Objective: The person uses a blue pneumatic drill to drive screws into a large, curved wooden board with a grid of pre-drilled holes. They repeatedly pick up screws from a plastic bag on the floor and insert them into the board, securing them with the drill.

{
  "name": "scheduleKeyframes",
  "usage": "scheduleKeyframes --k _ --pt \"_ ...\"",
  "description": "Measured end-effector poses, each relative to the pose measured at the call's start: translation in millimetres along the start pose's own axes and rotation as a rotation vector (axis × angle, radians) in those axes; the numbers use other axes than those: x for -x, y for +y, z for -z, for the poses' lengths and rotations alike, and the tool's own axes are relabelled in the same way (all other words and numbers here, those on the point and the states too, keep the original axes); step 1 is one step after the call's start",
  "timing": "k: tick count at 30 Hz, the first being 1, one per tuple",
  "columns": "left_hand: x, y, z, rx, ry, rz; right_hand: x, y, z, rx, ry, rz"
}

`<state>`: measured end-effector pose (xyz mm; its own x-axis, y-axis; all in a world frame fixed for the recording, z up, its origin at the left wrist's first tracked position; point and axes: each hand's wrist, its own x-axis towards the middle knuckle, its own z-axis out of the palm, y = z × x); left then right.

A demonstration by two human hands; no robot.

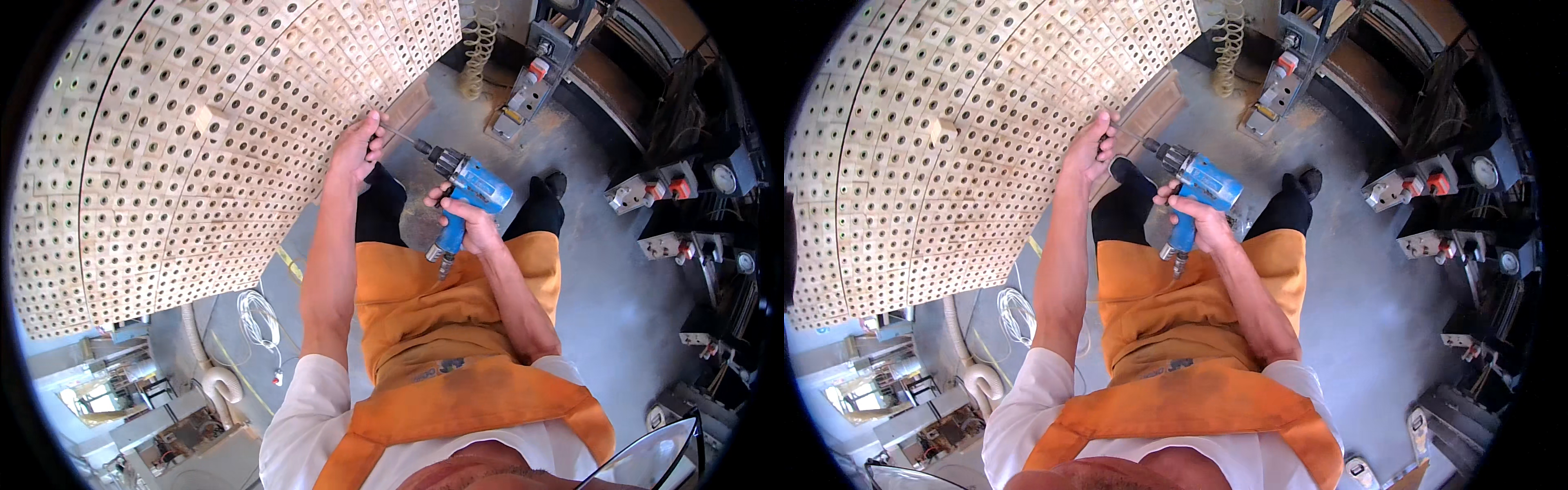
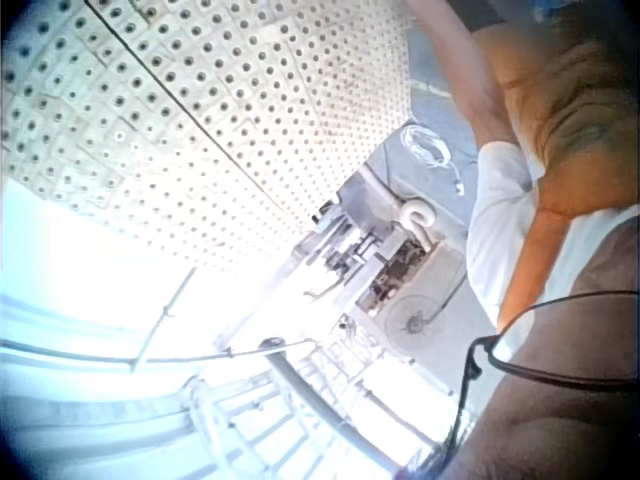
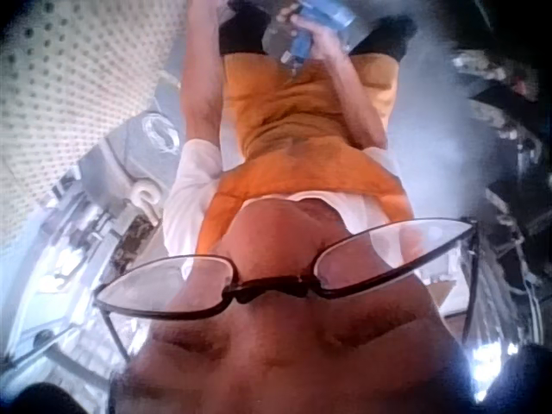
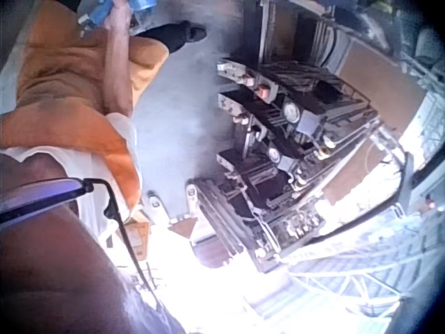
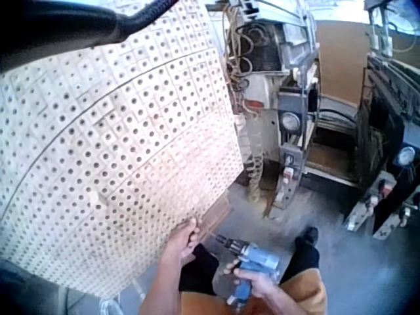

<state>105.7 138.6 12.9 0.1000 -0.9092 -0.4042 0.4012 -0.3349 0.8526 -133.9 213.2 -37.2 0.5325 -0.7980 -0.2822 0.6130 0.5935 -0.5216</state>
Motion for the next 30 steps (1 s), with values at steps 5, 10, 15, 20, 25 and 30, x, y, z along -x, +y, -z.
scheduleKeyframes --k 5,10,15,20,25,30 --pt "-6 -6 -1 0.061 0.017 -0.013 3 -8 -12 0.154 0.047 0.038" --pt "-23 -5 -8 0.245 -0.05 -0.075 -6 -13 -25 0.137 0.07 0.074" --pt "-41 0 -16 0.386 -0.06 -0.102 -35 -4 -36 0.039 0.034 0.122" --pt "-39 -3 -6 0.383 -0.078 -0.088 -37 4 -34 -0.034 0.04 0.111" --pt "-36 -6 -10 0.329 0.05 -0.071 -40 1 -31 -0.021 0.037 0.099" --pt "-21 -3 -19 0.334 0.015 -0.06 -44 -9 -32 -0.011 0.023 0.084"
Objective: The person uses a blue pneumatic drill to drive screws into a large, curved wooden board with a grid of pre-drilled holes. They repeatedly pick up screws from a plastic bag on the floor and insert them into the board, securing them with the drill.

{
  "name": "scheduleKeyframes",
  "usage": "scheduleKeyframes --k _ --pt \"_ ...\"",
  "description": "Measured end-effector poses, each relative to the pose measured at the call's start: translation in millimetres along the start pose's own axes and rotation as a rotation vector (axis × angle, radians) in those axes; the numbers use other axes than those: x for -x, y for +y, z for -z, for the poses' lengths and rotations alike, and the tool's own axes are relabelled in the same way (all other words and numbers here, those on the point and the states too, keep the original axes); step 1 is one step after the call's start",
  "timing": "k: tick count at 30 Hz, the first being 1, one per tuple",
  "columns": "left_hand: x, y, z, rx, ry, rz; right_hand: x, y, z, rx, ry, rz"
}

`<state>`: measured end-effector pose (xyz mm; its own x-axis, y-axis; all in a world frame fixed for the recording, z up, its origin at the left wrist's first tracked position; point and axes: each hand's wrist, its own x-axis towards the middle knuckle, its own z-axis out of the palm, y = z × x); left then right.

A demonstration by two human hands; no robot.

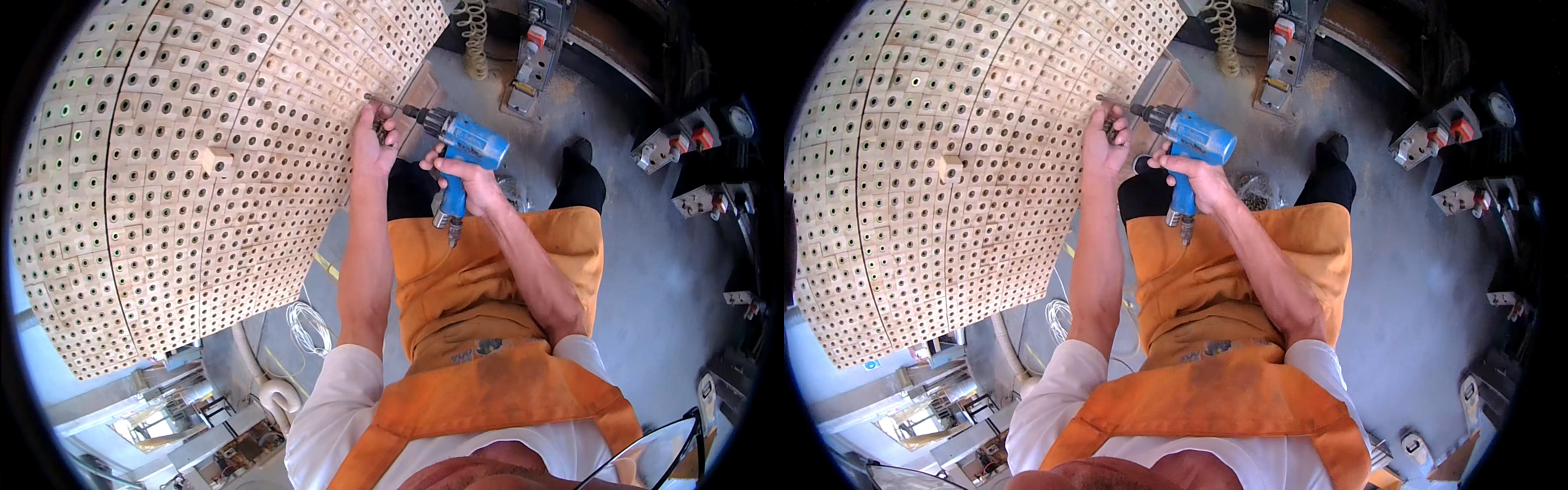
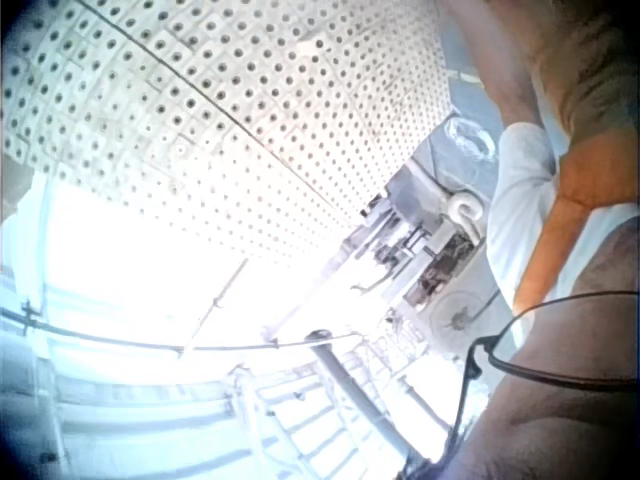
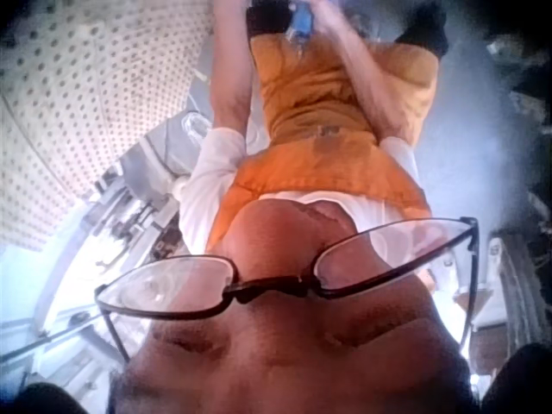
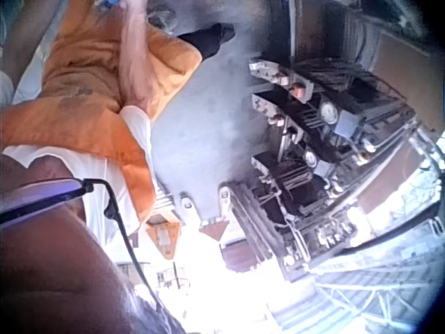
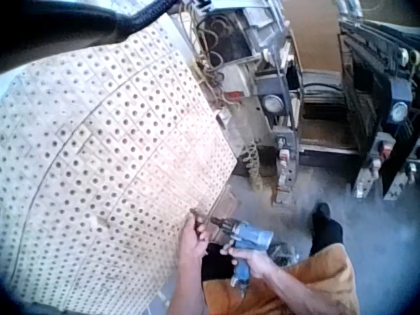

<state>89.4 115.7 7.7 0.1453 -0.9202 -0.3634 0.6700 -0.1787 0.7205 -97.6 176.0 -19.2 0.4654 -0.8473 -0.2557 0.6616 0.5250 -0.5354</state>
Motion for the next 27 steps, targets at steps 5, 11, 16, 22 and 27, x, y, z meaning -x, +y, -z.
scheduleKeyframes --k 5,11,16,22,27 --pt "8 -15 23 -0.082 -0.08 0.122 2 4 -5 0.096 0.026 0.022" --pt "22 -38 38 -0.176 -0.02 0.109 0 7 -7 0.161 0.03 0.07" --pt "27 -33 32 -0.217 -0.003 0.049 1 4 -9 0.098 0.033 0.044" --pt "20 6 20 -0.082 -0.05 -0.065 26 -3 -3 0.061 0.026 0.014" --pt "19 19 -3 -0.069 -0.052 -0.041 35 -15 7 0.092 -0.059 -0.02"
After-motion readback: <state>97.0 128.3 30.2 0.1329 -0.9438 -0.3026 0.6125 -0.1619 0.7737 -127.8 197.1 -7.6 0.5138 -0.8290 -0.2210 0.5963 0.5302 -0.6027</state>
